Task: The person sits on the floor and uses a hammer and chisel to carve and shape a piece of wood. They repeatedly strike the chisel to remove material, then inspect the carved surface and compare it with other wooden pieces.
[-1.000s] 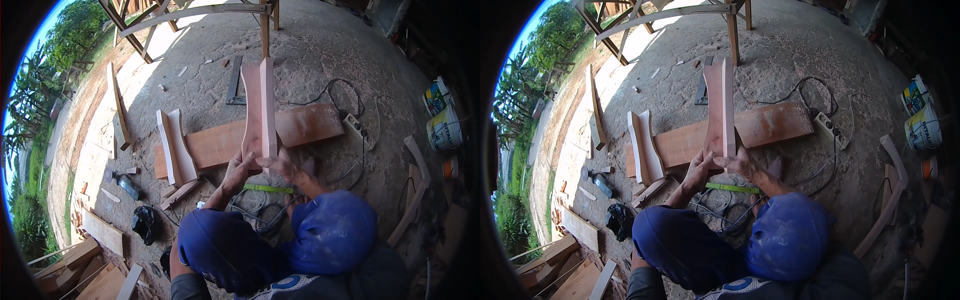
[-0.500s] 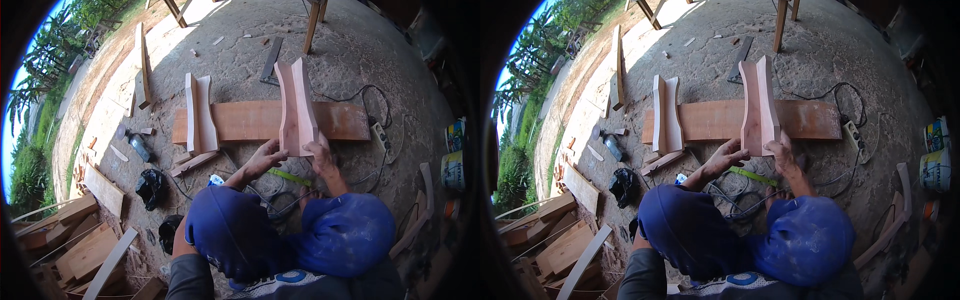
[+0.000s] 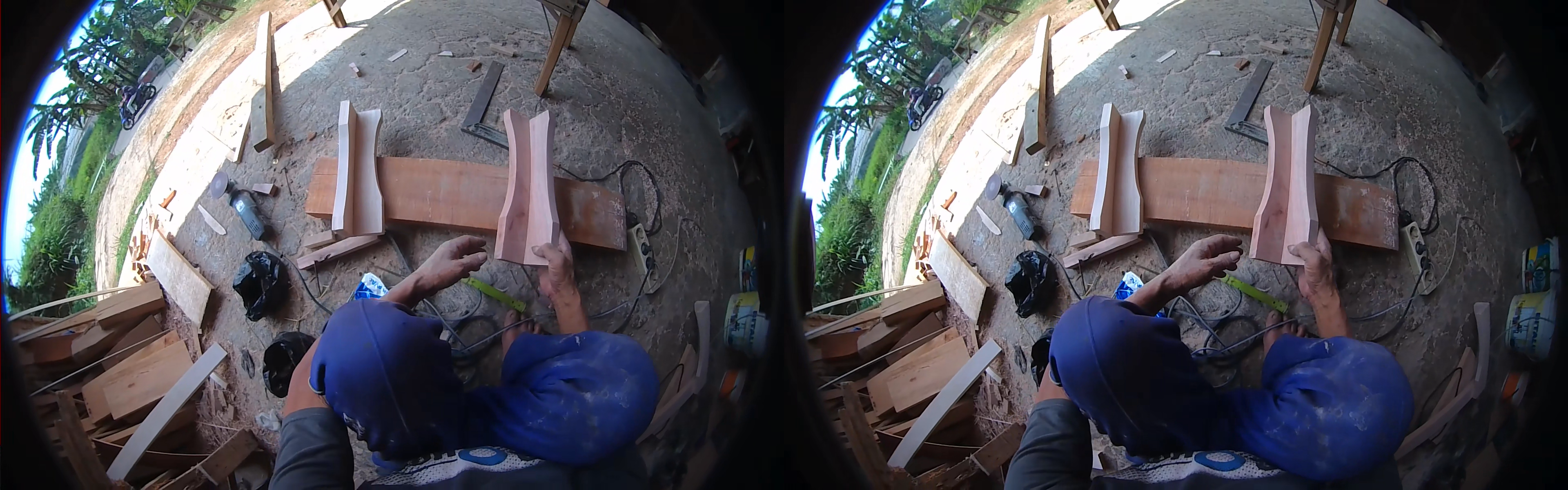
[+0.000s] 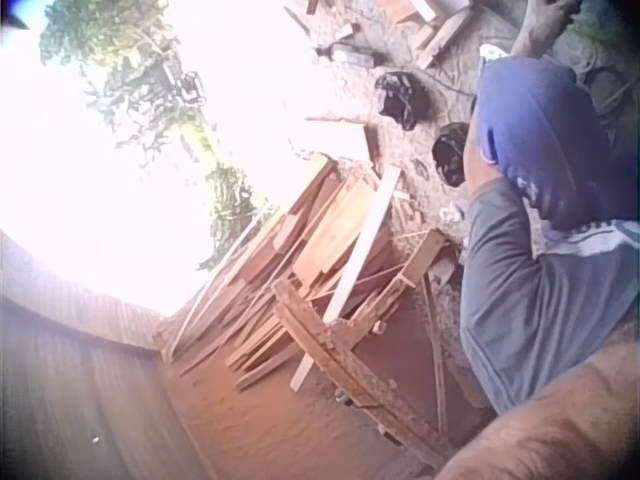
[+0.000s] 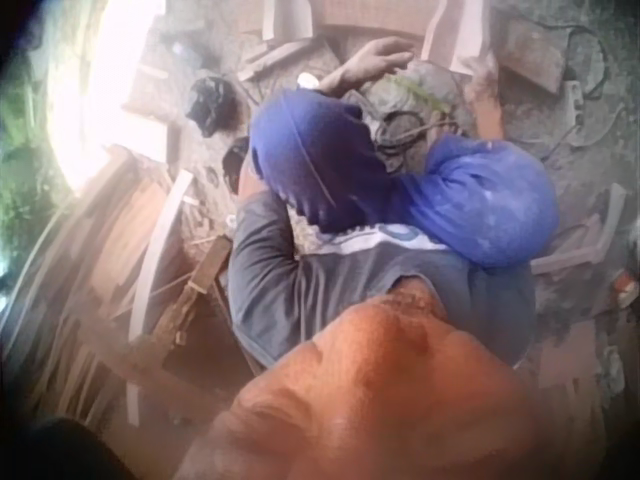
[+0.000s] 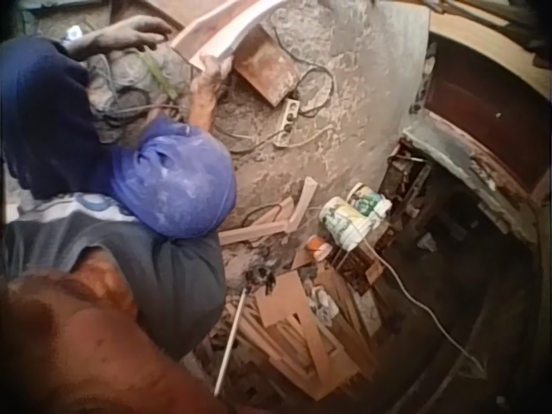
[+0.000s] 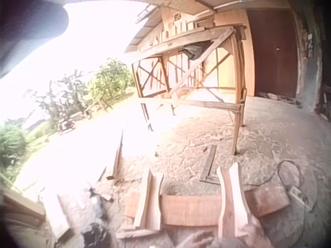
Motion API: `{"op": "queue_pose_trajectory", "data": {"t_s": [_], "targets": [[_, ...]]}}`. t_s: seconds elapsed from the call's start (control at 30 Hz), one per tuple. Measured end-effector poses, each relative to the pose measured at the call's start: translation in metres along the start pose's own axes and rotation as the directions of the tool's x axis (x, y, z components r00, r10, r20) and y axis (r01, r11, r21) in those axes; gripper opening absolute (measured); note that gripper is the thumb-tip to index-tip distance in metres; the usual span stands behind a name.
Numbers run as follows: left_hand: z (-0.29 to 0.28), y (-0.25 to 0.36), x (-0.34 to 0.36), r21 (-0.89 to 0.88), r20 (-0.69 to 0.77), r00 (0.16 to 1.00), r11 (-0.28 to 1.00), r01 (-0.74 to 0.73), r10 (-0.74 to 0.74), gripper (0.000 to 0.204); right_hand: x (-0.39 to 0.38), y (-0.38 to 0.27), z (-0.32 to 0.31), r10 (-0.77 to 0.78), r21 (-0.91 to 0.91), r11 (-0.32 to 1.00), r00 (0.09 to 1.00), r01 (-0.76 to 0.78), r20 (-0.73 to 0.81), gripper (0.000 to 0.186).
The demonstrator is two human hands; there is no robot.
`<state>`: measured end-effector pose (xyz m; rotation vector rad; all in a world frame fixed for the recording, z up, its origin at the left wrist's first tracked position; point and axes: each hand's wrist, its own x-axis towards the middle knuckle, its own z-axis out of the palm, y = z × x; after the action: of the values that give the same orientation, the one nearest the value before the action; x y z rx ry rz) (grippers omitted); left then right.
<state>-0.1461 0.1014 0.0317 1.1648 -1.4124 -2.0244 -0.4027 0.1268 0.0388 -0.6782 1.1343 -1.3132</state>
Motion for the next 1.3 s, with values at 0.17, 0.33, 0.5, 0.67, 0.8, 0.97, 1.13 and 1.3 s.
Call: {"op": "queue_pose_trajectory", "data": {"t_s": [0.17,0.33,0.5,0.67,0.8,0.97,1.13,1.3], "targets": [[-0.033,0.038,-0.022,0.574,-0.445,0.752,0.799,-0.178,0.487,0.036,-0.005,-0.005,-0.019,0.020,-0.014,1.000,0.999,-0.020,-0.025,0.071],[-0.132,0.023,-0.075,0.738,-0.650,0.260,0.511,0.442,0.714,0.076,-0.004,0.005,-0.021,0.018,0.012,1.000,1.000,-0.017,-0.021,0.071],[-0.158,-0.041,-0.071,0.012,-0.674,0.737,0.999,-0.048,0.044,0.047,0.001,0.009,-0.024,0.033,0.016,0.999,0.999,-0.033,0.013,0.071],[-0.110,-0.028,-0.052,0.597,-0.760,0.386,0.797,0.093,0.524,0.059,0.001,0.006,-0.024,0.069,-0.059,0.996,0.998,-0.069,0.005,0.072],[-0.096,-0.003,-0.047,0.758,-0.650,0.406,0.587,0.284,0.643,0.068,0.001,0.006,-0.019,0.074,-0.083,0.994,0.997,-0.074,-0.001,0.072],[-0.075,0.018,-0.031,0.866,-0.500,0.465,0.433,0.250,0.731,0.062,0.003,0.005,-0.021,0.064,-0.075,0.995,0.998,-0.063,0.011,0.074],[-0.074,0.015,-0.025,0.896,-0.444,0.537,0.356,0.265,0.718,0.059,0.003,0.010,-0.017,0.078,-0.070,0.995,0.997,-0.077,0.019,0.074],[-0.072,0.018,-0.026,0.922,-0.388,0.501,0.318,0.222,0.774,0.047,-0.001,0.006,-0.015,0.065,-0.079,0.995,0.998,-0.063,0.014,0.073]]}}
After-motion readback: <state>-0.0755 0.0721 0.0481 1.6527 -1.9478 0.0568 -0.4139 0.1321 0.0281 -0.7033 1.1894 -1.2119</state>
